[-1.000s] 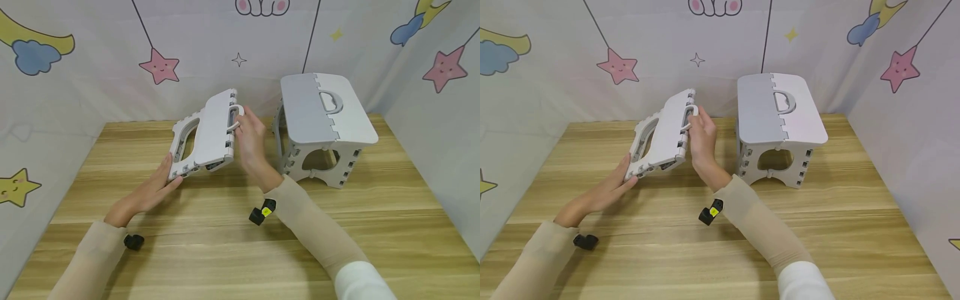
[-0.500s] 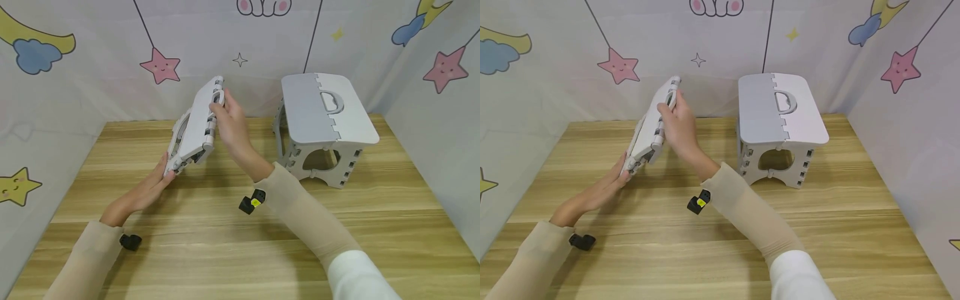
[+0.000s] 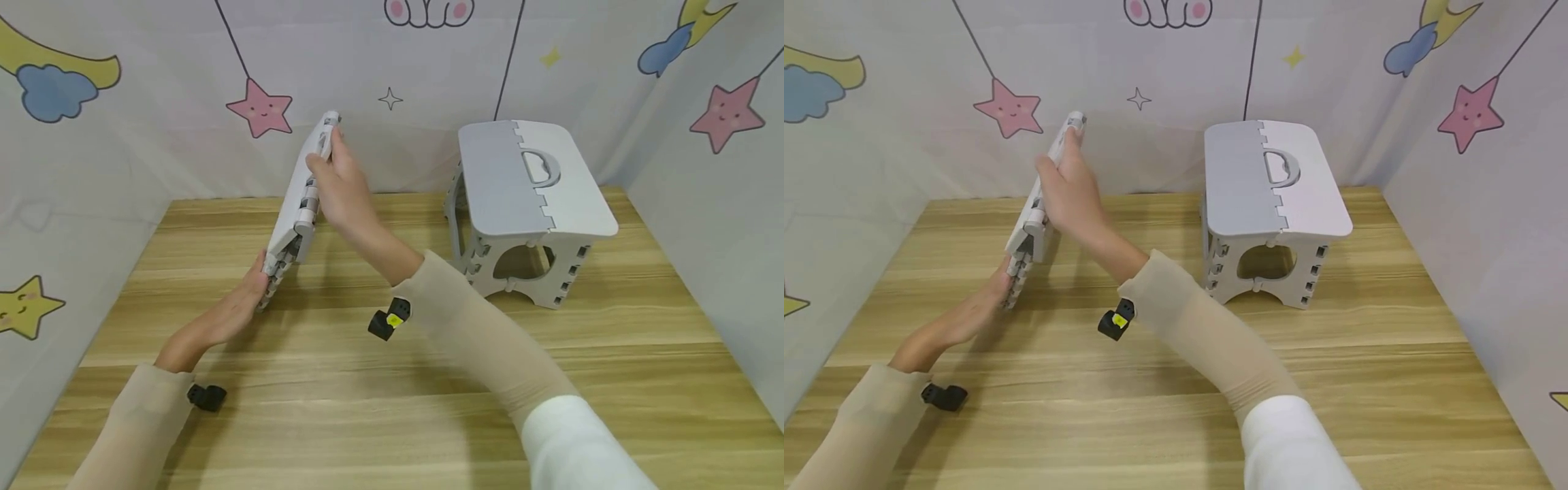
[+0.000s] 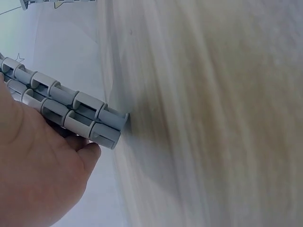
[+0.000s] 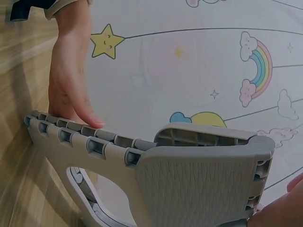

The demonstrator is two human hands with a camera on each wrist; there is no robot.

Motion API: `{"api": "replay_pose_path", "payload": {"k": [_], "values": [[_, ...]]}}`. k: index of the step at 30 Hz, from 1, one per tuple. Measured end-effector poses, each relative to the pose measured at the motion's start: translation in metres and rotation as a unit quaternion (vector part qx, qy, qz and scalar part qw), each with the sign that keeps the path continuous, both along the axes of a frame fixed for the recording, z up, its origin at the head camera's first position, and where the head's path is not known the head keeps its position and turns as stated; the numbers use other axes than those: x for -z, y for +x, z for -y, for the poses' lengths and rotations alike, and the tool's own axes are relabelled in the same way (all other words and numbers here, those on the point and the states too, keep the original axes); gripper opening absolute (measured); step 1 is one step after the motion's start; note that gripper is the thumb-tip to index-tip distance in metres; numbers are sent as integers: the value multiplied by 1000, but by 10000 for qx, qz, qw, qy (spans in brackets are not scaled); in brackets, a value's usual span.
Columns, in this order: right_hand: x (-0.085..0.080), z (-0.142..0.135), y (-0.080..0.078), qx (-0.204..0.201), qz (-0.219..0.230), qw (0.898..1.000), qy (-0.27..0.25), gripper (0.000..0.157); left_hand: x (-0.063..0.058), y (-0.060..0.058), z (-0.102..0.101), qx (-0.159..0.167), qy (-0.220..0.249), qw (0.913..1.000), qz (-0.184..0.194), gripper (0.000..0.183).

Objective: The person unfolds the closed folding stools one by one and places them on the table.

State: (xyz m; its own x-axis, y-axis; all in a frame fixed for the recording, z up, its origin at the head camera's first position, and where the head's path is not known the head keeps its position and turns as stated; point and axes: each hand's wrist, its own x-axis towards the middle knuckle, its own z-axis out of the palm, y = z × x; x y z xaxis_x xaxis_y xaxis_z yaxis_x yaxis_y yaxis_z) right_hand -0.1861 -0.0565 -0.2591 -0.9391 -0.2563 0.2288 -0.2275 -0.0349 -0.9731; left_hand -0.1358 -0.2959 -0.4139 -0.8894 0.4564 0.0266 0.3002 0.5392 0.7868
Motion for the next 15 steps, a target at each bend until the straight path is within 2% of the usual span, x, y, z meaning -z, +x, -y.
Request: {"api": "replay_pose_path", "payload": {"k": [5,15], "values": [[-8,11,1,112,80,9991,412,63,-1,2,3,68,186,9998,104,57],[-28,39,2,223,365,9938,1022,68,4,5,10,197,544,9983,-79,53]]}}
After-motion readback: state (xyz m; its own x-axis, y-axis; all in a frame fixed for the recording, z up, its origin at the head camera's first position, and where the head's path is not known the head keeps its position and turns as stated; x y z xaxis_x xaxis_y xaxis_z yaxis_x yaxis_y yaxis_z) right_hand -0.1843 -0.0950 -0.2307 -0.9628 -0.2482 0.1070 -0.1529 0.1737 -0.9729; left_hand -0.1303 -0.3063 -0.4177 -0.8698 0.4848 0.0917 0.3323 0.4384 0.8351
